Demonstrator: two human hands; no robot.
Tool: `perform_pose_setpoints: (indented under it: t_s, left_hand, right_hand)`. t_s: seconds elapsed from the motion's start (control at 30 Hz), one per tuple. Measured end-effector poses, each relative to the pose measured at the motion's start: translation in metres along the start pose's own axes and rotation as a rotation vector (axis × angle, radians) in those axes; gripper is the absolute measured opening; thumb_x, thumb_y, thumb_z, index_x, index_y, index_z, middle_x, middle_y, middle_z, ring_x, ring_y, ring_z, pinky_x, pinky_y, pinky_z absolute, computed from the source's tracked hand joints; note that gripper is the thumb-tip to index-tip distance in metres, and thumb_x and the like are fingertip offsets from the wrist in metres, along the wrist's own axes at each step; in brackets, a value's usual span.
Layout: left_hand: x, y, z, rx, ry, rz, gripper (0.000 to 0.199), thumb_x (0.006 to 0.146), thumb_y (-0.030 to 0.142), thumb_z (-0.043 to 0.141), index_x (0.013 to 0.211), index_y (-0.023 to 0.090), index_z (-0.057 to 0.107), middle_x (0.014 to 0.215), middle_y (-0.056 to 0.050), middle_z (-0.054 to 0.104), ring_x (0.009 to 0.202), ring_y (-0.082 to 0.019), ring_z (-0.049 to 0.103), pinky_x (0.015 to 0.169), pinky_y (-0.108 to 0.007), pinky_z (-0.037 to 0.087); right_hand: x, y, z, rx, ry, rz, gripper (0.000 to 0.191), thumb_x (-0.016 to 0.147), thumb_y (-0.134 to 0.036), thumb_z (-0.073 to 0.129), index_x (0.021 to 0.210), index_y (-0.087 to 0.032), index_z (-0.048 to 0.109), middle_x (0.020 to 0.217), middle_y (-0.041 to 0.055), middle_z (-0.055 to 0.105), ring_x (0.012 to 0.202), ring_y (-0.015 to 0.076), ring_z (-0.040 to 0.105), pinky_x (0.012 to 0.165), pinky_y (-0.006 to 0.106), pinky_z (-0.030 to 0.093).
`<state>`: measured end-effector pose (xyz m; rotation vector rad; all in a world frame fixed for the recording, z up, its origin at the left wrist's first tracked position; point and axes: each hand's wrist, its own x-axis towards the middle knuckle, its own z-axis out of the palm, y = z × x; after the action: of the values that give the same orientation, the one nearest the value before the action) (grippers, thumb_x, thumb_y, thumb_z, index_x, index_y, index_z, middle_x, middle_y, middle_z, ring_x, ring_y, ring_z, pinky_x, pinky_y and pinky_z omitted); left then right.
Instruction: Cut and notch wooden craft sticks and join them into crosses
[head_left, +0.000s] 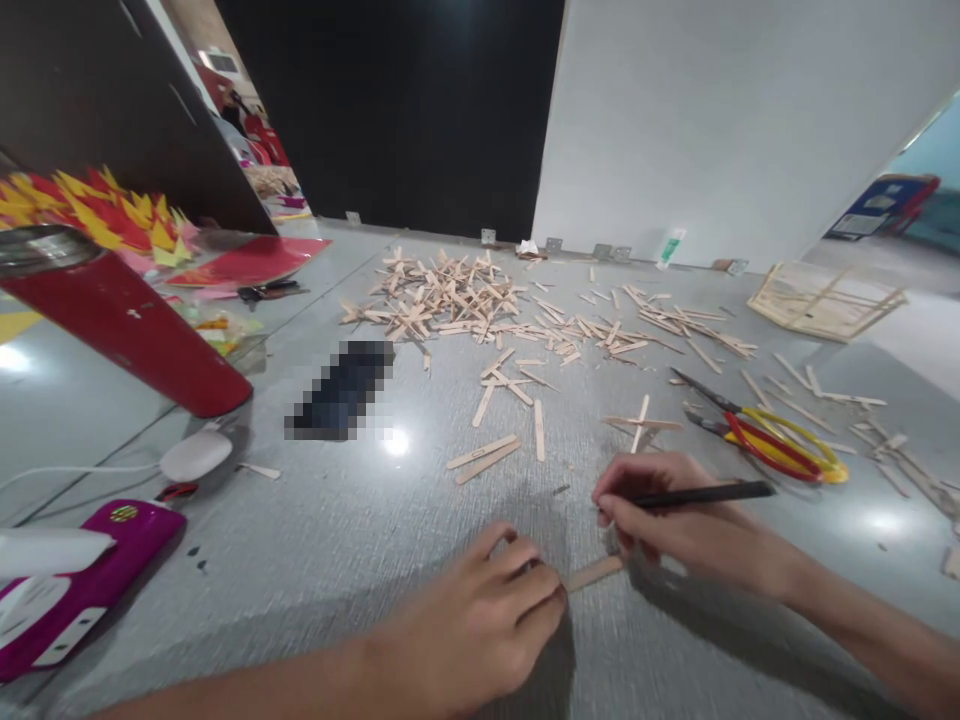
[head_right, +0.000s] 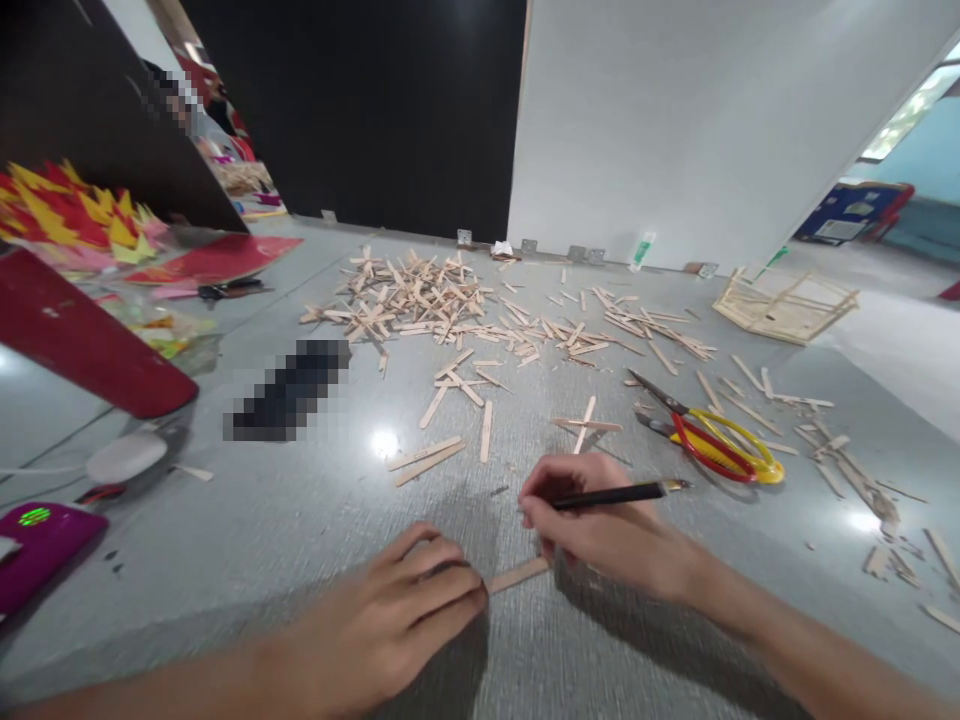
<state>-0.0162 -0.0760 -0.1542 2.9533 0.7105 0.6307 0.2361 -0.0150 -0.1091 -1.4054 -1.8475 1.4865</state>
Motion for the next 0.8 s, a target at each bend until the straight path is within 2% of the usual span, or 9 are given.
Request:
perform_pose_setpoints:
  t_s: [0.07, 0.13, 0.3, 0.43, 0.63, 0.8]
  left_hand:
    - [-0.002, -0.003, -0.002, 0.026, -0.027, -0.039, 0.017, 0.105, 0.011, 0.054, 0.113, 0.012, 0.070, 0.102, -0.006, 0.073, 0.096, -0.023, 0.062, 0.098, -0.042, 0.044]
    - [-0.002, -0.005, -0.005, 0.046, -0.047, -0.078, 0.019, 0.103, 0.010, 0.056, 0.114, 0.012, 0.070, 0.106, -0.007, 0.073, 0.098, -0.025, 0.061, 0.100, -0.043, 0.045]
    - [0.000, -0.006, -0.005, 0.136, 0.008, -0.078, 0.027, 0.106, 0.009, 0.046, 0.115, 0.007, 0.072, 0.101, -0.010, 0.072, 0.096, -0.026, 0.061, 0.101, -0.044, 0.046]
    - [0.002, -0.009, -0.003, 0.144, -0.020, -0.035, 0.031, 0.107, 0.008, 0.043, 0.113, 0.007, 0.073, 0.104, -0.010, 0.072, 0.100, -0.026, 0.062, 0.108, -0.044, 0.045]
    - [0.002, -0.012, -0.005, 0.155, 0.021, -0.020, 0.031, 0.107, 0.007, 0.044, 0.116, 0.006, 0.073, 0.106, -0.009, 0.074, 0.103, -0.026, 0.063, 0.111, -0.045, 0.043]
    - [0.001, -0.012, -0.005, 0.201, 0.032, -0.034, 0.031, 0.108, 0.008, 0.044, 0.120, 0.006, 0.072, 0.113, -0.008, 0.075, 0.108, -0.027, 0.062, 0.111, -0.049, 0.040]
  right_hand:
    - [0.000, 0.002, 0.007, 0.094, -0.090, 0.041, 0.024, 0.088, -0.034, 0.078, 0.077, -0.020, 0.062, 0.061, -0.0013, 0.068, 0.046, 0.0100, 0.059, 0.042, 0.018, 0.047]
    - [-0.002, 0.005, 0.013, 0.185, -0.124, 0.065, 0.028, 0.087, -0.034, 0.081, 0.076, -0.021, 0.059, 0.059, -0.0022, 0.068, 0.046, 0.0098, 0.059, 0.042, 0.018, 0.048]
    - [-0.003, 0.012, 0.022, 0.196, -0.088, 0.036, 0.032, 0.086, -0.036, 0.085, 0.073, -0.020, 0.060, 0.055, -0.0043, 0.063, 0.046, 0.0093, 0.057, 0.043, 0.018, 0.047]
    - [0.000, 0.017, 0.027, 0.230, -0.113, 0.030, 0.031, 0.089, -0.039, 0.082, 0.076, -0.021, 0.059, 0.061, -0.0020, 0.067, 0.049, 0.0107, 0.059, 0.046, 0.021, 0.049]
    - [0.007, 0.021, 0.033, 0.048, -0.056, -0.071, 0.043, 0.098, -0.038, 0.068, 0.063, -0.023, 0.046, 0.046, -0.0069, 0.051, 0.039, 0.0070, 0.043, 0.039, 0.019, 0.031]
    - [0.009, 0.023, 0.031, -0.007, -0.020, -0.101, 0.045, 0.100, -0.041, 0.063, 0.063, -0.025, 0.043, 0.047, -0.0082, 0.044, 0.039, 0.0076, 0.041, 0.037, 0.020, 0.028]
